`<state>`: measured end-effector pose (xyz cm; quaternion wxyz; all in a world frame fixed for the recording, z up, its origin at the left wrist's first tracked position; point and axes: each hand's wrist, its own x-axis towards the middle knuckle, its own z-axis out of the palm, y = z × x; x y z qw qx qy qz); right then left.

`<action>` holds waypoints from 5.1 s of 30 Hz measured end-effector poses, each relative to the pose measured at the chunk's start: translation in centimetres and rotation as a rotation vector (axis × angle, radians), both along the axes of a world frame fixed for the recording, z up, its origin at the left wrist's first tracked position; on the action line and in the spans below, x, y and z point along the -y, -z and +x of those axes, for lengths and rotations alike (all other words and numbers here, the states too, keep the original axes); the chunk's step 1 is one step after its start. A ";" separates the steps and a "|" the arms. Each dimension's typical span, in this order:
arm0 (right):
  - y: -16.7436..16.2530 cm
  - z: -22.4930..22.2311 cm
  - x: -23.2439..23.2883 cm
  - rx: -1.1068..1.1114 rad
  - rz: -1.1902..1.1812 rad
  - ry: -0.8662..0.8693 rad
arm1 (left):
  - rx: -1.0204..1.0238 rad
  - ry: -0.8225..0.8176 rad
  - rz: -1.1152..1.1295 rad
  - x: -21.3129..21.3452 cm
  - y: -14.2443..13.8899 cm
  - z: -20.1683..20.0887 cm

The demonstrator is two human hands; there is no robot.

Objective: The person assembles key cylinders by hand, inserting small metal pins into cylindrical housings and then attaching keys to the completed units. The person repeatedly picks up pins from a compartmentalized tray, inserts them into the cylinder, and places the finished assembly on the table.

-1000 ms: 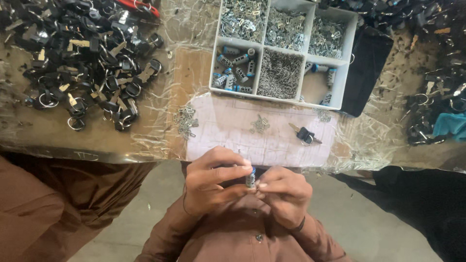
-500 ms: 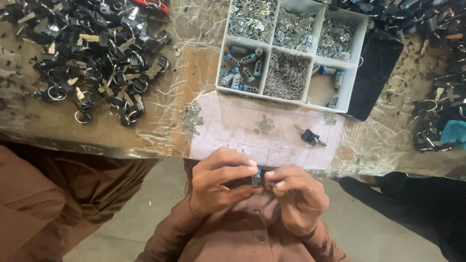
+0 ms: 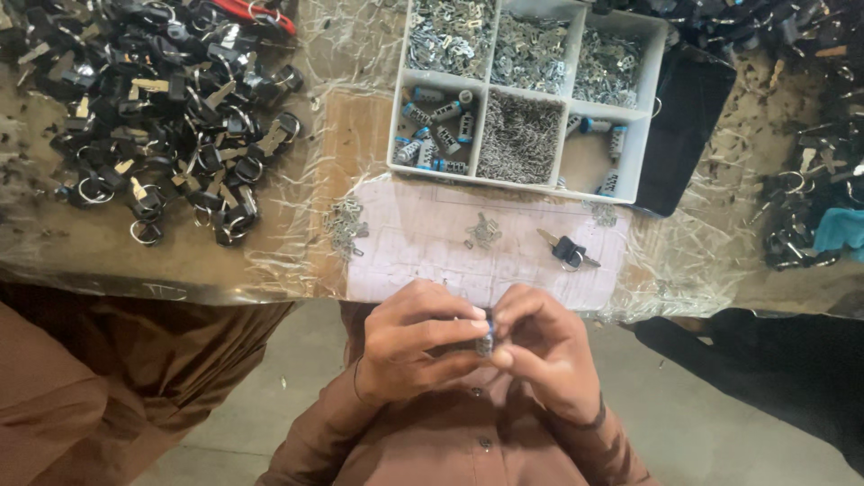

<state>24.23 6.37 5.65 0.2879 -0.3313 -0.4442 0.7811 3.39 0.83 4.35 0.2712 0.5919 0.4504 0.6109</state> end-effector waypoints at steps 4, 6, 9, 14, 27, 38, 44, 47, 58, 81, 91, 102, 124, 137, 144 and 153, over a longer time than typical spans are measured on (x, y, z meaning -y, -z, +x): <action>1.1 1.1 -0.3 -0.003 -0.034 0.037 | 0.014 0.014 0.005 -0.3 0.1 0.4; 1.3 1.7 -0.7 0.014 -0.089 0.152 | 0.018 0.039 0.001 -0.3 0.2 0.2; 1.5 2.4 -2.2 0.840 1.193 0.464 | 0.040 0.020 0.004 -0.3 0.4 -0.1; 1.4 4.1 -5.0 1.077 1.156 0.429 | 0.055 -0.005 -0.025 -0.5 0.7 -0.2; 1.2 4.1 -8.4 1.026 0.961 0.385 | 0.041 0.020 -0.047 -1.0 0.7 0.3; 3.4 5.4 -8.0 0.809 0.986 0.559 | 0.036 0.033 -0.032 -1.0 0.6 0.3; 4.2 4.9 -7.3 0.706 0.831 0.626 | 0.032 0.055 -0.042 -1.3 0.5 0.5; 4.0 4.8 -7.6 0.670 0.828 0.607 | 0.026 0.058 -0.037 -1.4 0.5 0.5; 2.4 4.4 -2.5 0.019 0.266 0.369 | 0.014 0.038 -0.058 -1.7 0.8 0.9; -0.6 0.4 -0.2 0.330 1.037 0.229 | 0.008 0.052 -0.067 -1.7 0.5 0.6; -0.8 0.1 -0.9 0.444 1.257 0.231 | -0.080 0.009 -0.039 -1.7 0.6 0.7; 1.4 2.3 0.1 0.257 0.267 0.192 | -0.125 -0.036 0.025 -1.6 0.0 1.0; 0.4 1.1 -3.1 0.564 0.681 0.374 | -0.055 -0.059 -0.177 -1.4 0.6 1.1; -1.6 1.1 -4.6 0.566 0.852 0.115 | -0.058 -0.021 -0.247 -1.3 0.2 1.0; -1.9 -0.6 -5.1 0.458 0.927 0.059 | -0.101 -0.069 -0.162 -1.3 0.0 2.0; 0.0 0.3 -4.5 0.273 0.352 0.033 | -0.151 -0.065 -0.036 -1.4 1.5 0.9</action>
